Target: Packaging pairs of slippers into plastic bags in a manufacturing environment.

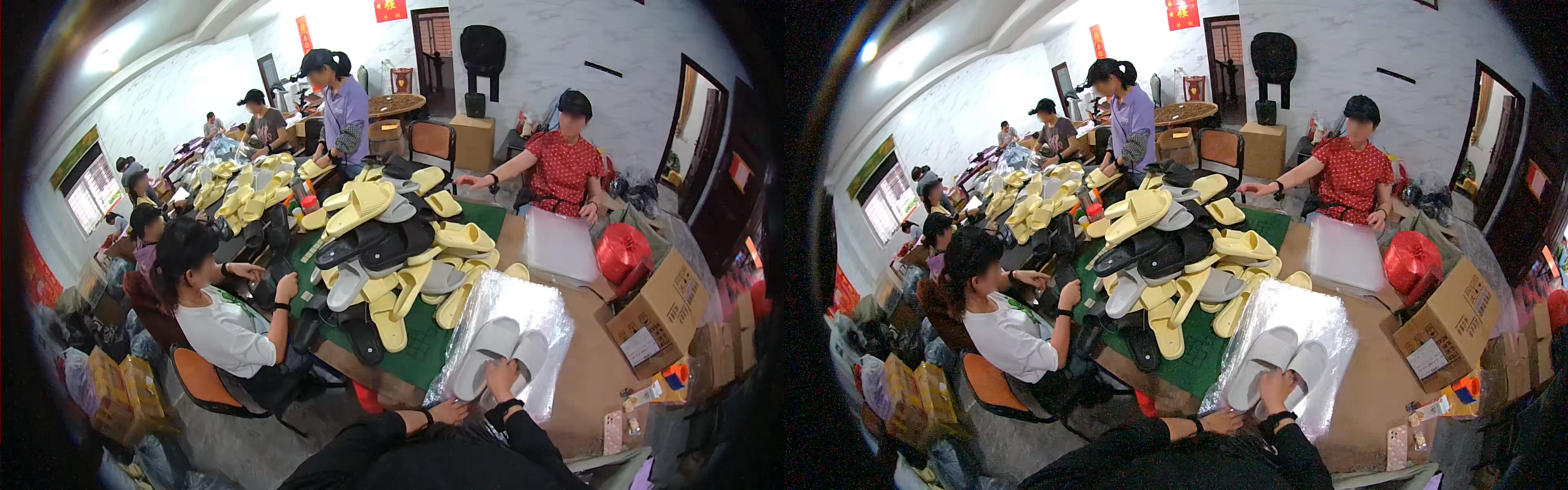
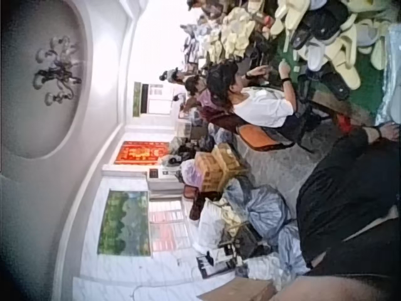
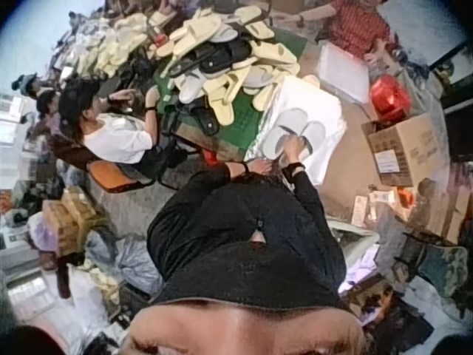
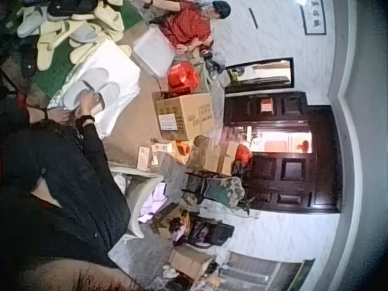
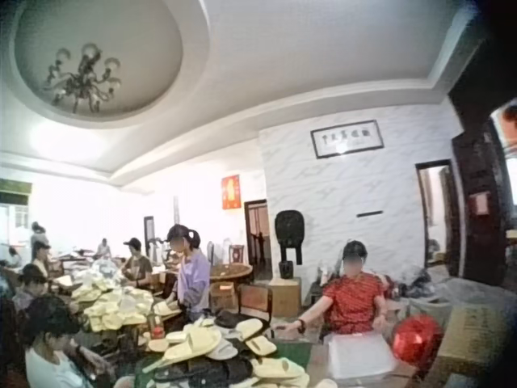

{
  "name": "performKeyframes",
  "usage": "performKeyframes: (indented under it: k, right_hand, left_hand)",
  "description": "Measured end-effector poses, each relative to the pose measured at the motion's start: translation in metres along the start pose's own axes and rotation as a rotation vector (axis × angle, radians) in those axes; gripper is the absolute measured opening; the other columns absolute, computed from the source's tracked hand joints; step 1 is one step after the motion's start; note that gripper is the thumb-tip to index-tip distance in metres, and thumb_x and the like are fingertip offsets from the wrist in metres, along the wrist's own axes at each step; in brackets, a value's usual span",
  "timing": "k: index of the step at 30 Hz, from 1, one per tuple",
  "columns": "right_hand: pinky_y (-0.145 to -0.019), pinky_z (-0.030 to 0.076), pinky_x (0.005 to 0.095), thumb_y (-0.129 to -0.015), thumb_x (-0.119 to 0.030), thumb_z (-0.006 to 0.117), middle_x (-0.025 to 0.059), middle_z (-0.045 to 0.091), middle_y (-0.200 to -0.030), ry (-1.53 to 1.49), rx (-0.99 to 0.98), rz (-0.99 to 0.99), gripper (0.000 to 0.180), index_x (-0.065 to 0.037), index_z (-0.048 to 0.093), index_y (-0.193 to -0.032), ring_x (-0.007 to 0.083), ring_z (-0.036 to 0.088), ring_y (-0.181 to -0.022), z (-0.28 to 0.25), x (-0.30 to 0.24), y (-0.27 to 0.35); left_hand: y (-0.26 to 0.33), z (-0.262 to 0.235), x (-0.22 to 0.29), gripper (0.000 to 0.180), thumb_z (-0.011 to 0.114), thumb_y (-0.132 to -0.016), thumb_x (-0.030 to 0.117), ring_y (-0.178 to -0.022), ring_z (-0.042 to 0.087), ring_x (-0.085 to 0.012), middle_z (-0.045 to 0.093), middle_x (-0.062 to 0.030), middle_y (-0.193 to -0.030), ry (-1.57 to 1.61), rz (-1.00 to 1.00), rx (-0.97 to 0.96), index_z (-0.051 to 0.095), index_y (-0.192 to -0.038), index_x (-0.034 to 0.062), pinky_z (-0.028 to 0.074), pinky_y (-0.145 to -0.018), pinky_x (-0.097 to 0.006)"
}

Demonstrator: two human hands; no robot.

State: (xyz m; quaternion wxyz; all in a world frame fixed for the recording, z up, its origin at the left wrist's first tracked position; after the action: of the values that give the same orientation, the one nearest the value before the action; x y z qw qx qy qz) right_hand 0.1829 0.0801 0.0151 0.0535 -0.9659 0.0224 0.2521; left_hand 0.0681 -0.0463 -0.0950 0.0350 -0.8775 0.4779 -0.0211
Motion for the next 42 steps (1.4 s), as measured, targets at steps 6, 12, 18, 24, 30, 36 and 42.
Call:
performKeyframes:
  k: [6, 12, 18, 24, 30, 36, 42]
  right_hand:
    - [-0.074, 0.038, 0.0439, -0.077, -0.025, 0.059, 0.0201, 0.053, -0.082, -0.417, -0.007, -0.157, 0.027, 0.002, 0.057, -0.077, 0.0367, 0.049, -0.082, -0.027, 0.024, 0.005]
    - [-0.078, 0.044, 0.0284, -0.077, -0.010, 0.058, 0.0084, 0.062, -0.097, -0.779, -0.512, -0.039, 0.030, 0.000, 0.058, -0.105, 0.0151, 0.056, -0.090, -0.080, 0.012, 0.030]
    - [-0.084, 0.042, 0.0294, -0.079, -0.008, 0.059, 0.0057, 0.061, -0.102, -0.880, -0.650, 0.018, 0.036, -0.001, 0.055, -0.113, 0.0149, 0.054, -0.093, -0.090, 0.033, 0.033]
    - [-0.087, 0.041, 0.0302, -0.076, -0.004, 0.059, 0.0075, 0.060, -0.106, -1.070, -0.678, 0.005, 0.036, 0.003, 0.054, -0.112, 0.0166, 0.054, -0.099, -0.136, 0.061, 0.026]
    - [-0.085, 0.040, 0.0269, -0.080, -0.006, 0.056, 0.0069, 0.059, -0.103, -1.394, -0.319, 0.178, 0.029, 0.004, 0.055, -0.107, 0.0148, 0.053, -0.096, -0.141, 0.097, 0.001]
    - [-0.088, 0.038, 0.0282, -0.085, -0.010, 0.054, 0.0058, 0.055, -0.110, -1.070, -0.059, 0.127, 0.034, -0.001, 0.050, -0.117, 0.0150, 0.050, -0.101, -0.162, 0.073, -0.006]
    - [-0.086, 0.039, 0.0267, -0.088, -0.009, 0.050, 0.0059, 0.058, -0.106, -1.134, 0.027, 0.342, 0.028, 0.001, 0.052, -0.115, 0.0132, 0.052, -0.098, -0.164, 0.108, 0.015]
  left_hand:
    - [-0.012, -0.056, -0.005, 0.045, 0.048, -0.079, 0.032, -0.122, 0.035, -0.0375, 0.045, -0.0166, -0.126, -0.090, -0.104, -0.186, 0.053, -0.117, 0.0081, 0.025, -0.098, -0.055]
    - [-0.015, -0.094, -0.011, 0.049, 0.045, -0.080, 0.025, -0.127, 0.027, -0.0382, 0.032, -0.0187, -0.137, 0.009, -0.192, -0.383, 0.045, -0.125, 0.0051, 0.024, -0.098, -0.056]
    - [-0.025, -0.090, -0.009, 0.054, 0.046, -0.081, 0.023, -0.122, 0.033, -0.0354, 0.029, -0.0187, -0.138, 0.055, -0.230, -0.238, 0.037, -0.131, 0.0058, 0.029, -0.095, -0.050]
    - [-0.049, -0.110, -0.020, 0.064, 0.052, -0.076, 0.020, -0.105, 0.046, -0.0323, 0.031, -0.0167, -0.137, 0.105, -0.300, -0.042, 0.031, -0.132, -0.0022, 0.038, -0.084, -0.042]
    - [-0.070, -0.162, -0.047, 0.064, 0.054, -0.074, 0.004, -0.096, 0.053, -0.0291, 0.054, -0.0242, -0.100, 0.230, -0.469, -0.239, 0.026, -0.131, -0.0020, 0.043, -0.077, -0.039]
    - [-0.062, -0.144, -0.056, 0.057, 0.048, -0.074, 0.004, -0.087, 0.054, -0.0212, 0.035, -0.0093, -0.136, -0.035, -0.258, 0.027, 0.036, -0.129, 0.0013, 0.045, -0.072, -0.033]
    - [-0.065, -0.142, -0.061, 0.068, 0.050, -0.070, -0.005, -0.086, 0.050, -0.0246, 0.036, -0.0111, -0.134, 0.081, -0.186, 0.034, 0.028, -0.134, 0.0008, 0.043, -0.079, -0.034]
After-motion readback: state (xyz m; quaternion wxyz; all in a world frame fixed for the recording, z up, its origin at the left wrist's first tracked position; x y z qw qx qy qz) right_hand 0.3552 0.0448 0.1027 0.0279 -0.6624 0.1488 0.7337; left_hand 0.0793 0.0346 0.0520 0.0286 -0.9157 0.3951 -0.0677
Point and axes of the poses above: each hand's wrist, its own y-axis away from the middle knuckle, its own z-axis out of the palm, x = y × z, the point moved 5 cm from there along -y, towards the middle knuckle
